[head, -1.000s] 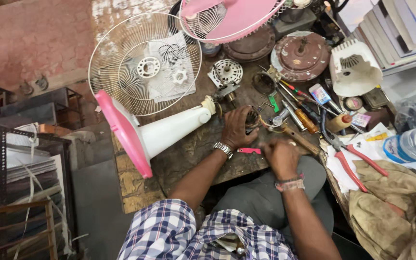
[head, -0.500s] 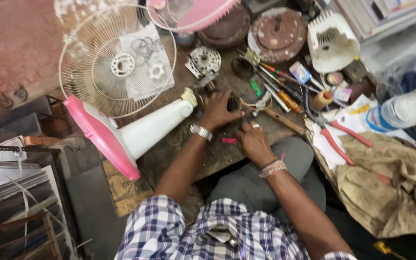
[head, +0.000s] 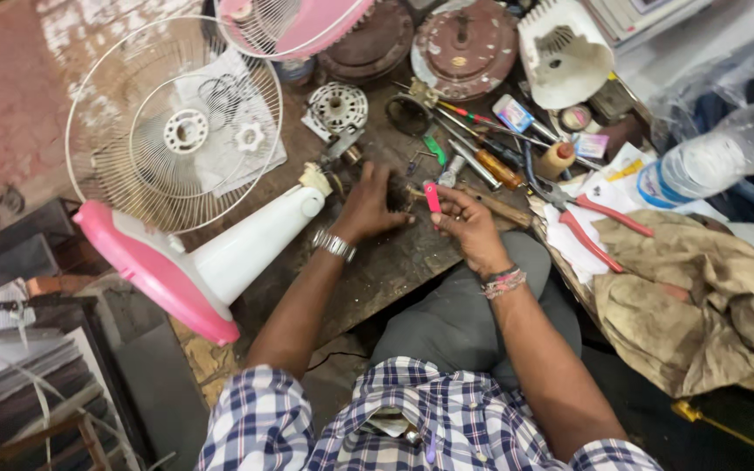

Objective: The person works on a small electrical motor component, using pliers and a utility knife to strip and adjust wires. They repeatedly handle the motor housing and wires, making small adjustments throughout the clip.

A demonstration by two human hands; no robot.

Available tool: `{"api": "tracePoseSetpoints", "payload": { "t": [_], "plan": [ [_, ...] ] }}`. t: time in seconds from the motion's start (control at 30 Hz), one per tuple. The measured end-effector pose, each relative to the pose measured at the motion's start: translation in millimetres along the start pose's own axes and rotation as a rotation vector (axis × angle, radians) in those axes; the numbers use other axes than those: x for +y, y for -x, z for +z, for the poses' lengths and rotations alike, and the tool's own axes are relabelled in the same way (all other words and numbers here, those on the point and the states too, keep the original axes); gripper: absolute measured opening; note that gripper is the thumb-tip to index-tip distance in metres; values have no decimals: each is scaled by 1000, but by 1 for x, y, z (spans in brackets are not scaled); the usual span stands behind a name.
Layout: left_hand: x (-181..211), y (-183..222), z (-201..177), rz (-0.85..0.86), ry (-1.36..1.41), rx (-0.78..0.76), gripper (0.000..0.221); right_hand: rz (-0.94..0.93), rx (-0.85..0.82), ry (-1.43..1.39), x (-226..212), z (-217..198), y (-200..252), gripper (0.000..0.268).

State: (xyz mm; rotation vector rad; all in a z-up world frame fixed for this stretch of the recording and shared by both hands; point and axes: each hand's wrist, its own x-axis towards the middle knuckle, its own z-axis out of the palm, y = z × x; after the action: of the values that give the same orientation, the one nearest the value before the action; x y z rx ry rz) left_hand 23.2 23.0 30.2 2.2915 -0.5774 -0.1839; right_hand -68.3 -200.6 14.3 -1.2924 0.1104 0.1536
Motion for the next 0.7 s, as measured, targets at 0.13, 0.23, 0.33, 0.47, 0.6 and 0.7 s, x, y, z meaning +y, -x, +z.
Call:
{"api": "tracePoseSetpoints", "payload": {
  "t": [0.13, 0.23, 0.33, 0.47, 0.6, 0.7],
  "plan": [
    [-14, 15, 0, 65, 125, 84, 74, 62, -32, -164, -1, 1, 4, 42],
    [-24, 10, -9, -39, 204, 49, 64, 74, -54, -234, -1, 0, -1, 25],
    [-22, 15, -11, -206, 366, -12, 60, 97, -31, -267, 5, -3, -2, 18],
    [-2, 26, -5, -271, 259, 140, 60, 73, -11, -246, 11, -5, -5, 18],
    [19, 25, 17, -30, 147, 480, 60, 4, 77, -116, 20, -8, -6, 21],
    [26, 17, 29, 25, 63, 575, 58, -16, 111, -49, 26, -7, -10, 21]
  ]
}}
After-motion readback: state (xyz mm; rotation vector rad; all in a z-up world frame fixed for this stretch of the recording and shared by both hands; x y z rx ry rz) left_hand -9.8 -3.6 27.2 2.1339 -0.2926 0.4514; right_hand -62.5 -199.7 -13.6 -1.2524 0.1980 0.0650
